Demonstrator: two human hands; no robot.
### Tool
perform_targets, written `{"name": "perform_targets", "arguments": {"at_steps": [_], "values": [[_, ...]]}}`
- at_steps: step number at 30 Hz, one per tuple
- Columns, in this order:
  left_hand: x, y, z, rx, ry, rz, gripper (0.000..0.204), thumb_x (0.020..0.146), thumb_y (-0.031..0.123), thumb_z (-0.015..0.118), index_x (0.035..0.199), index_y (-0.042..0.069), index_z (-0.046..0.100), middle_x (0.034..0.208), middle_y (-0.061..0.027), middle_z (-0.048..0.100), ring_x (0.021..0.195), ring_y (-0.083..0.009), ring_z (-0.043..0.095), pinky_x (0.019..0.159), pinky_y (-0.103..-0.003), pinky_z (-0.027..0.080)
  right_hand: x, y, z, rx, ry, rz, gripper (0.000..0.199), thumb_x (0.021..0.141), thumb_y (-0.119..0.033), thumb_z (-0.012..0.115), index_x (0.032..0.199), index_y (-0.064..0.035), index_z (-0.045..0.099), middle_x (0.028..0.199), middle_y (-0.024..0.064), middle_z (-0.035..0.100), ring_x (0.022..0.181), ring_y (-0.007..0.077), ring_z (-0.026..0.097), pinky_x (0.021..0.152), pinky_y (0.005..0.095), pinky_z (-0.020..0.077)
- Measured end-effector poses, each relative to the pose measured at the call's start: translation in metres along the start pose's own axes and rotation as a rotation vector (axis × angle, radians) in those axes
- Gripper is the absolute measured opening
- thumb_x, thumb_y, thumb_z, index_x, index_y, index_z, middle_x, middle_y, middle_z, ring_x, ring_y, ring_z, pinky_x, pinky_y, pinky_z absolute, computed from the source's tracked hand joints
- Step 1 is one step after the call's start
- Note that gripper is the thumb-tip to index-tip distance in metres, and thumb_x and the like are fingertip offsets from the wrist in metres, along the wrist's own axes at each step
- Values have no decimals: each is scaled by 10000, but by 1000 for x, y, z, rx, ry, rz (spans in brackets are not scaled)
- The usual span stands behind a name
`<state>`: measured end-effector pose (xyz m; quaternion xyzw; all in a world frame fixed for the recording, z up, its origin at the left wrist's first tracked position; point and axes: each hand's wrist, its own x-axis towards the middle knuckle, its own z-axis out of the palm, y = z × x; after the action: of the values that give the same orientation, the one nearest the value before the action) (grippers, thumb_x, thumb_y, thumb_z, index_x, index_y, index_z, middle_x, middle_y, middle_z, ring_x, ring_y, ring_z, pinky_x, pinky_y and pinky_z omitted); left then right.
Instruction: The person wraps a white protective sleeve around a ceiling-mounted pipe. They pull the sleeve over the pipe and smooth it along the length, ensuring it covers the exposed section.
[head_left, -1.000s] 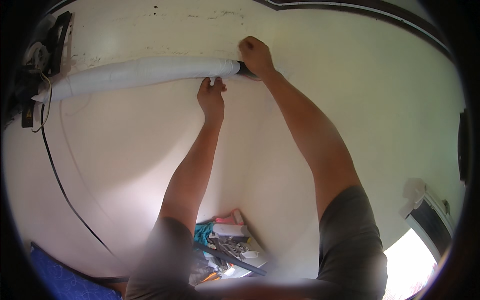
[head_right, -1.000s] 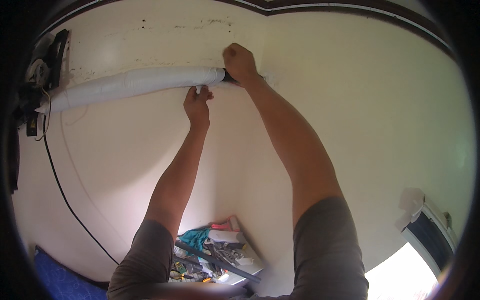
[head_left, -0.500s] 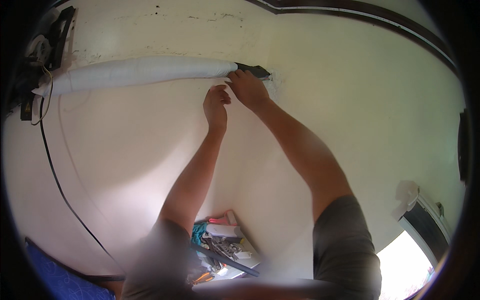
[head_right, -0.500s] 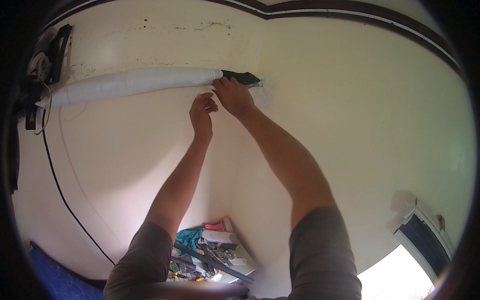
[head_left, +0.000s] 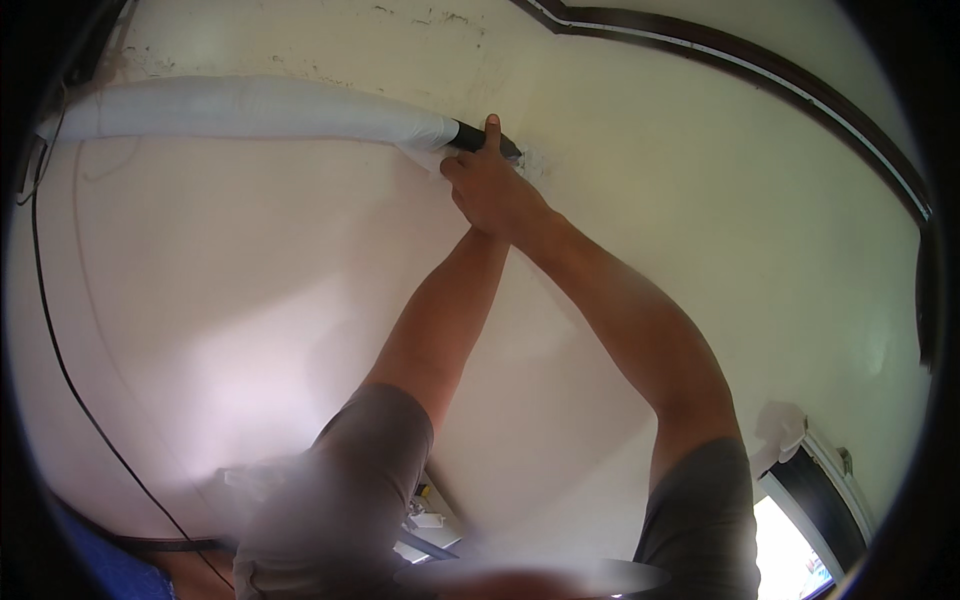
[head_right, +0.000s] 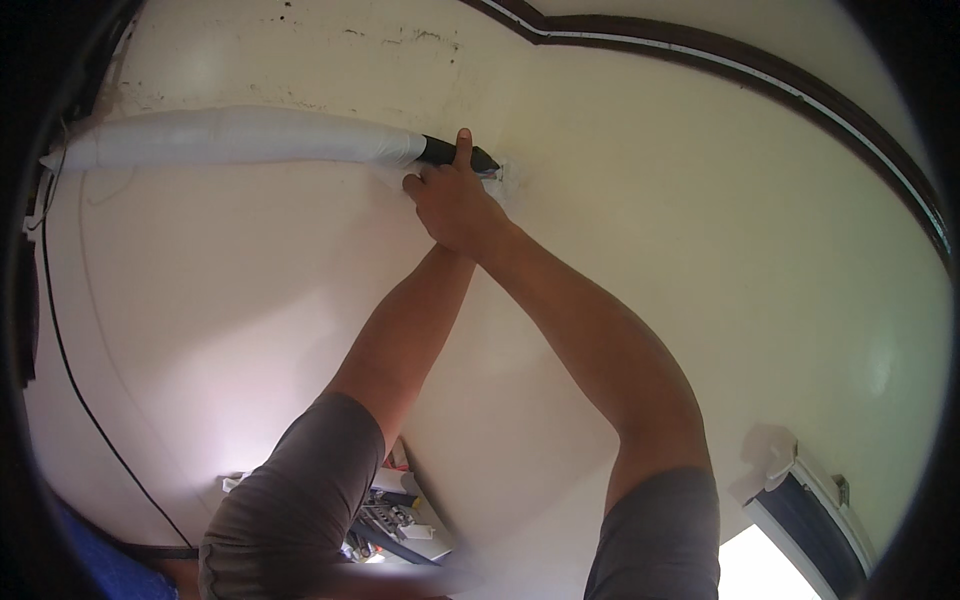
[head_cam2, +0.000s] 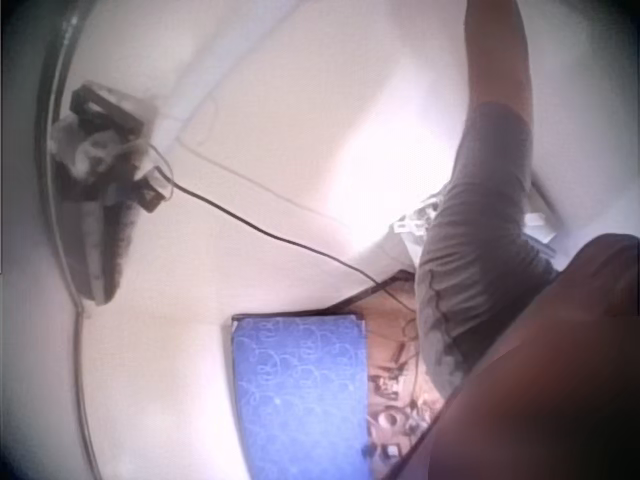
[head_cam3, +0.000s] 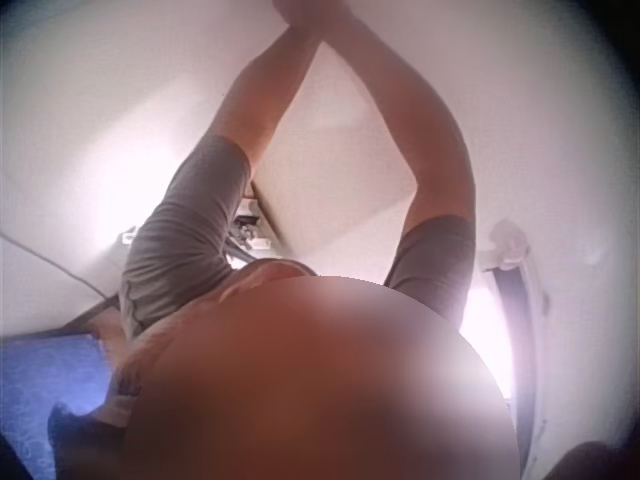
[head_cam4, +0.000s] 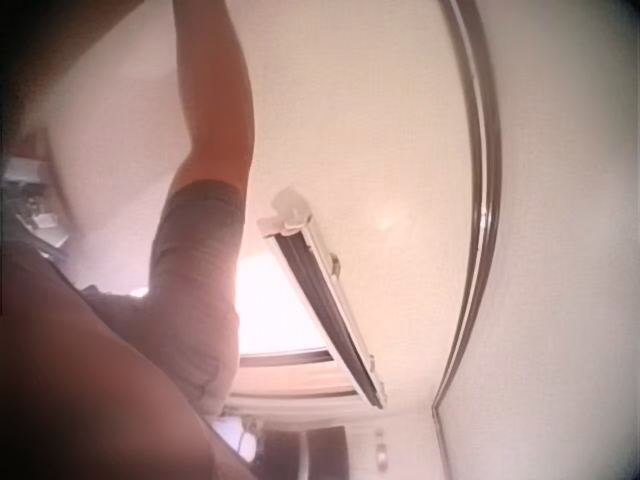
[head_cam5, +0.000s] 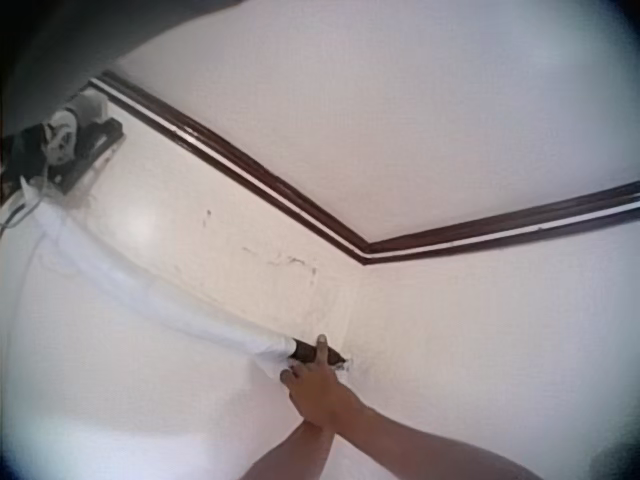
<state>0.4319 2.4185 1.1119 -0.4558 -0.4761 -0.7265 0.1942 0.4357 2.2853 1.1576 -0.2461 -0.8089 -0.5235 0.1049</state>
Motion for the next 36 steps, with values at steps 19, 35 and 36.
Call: {"name": "perform_targets", "arguments": {"at_steps": [19, 35, 36], "values": [[20, -20, -66, -854, -151, -430, 517, 925, 144, 781, 1350, -69, 577, 1319, -229, 673, 1208, -315, 669, 1011, -373, 535, 63, 49, 6, 737, 377, 465, 145, 886, -52, 714, 1014, -80, 778, 980, 184, 710, 983, 363, 701, 883, 445, 562], [130, -25, -197, 670, -741, 751, 463, 848, 135, 682, 1285, -19, 668, 1261, -156, 641, 1294, -296, 568, 1046, -471, 519, 67, 35, 28, 682, 552, 654, 168, 982, -120, 603, 1043, -57, 746, 1016, 201, 731, 990, 391, 703, 876, 457, 563], [137, -22, -196, 651, -734, 734, 453, 844, 135, 682, 1265, -31, 673, 1271, -162, 635, 1284, -300, 577, 1027, -467, 533, 63, 32, 27, 760, 547, 616, 182, 991, -129, 595, 1066, -52, 742, 1042, 211, 737, 1001, 397, 708, 892, 462, 563]]}}
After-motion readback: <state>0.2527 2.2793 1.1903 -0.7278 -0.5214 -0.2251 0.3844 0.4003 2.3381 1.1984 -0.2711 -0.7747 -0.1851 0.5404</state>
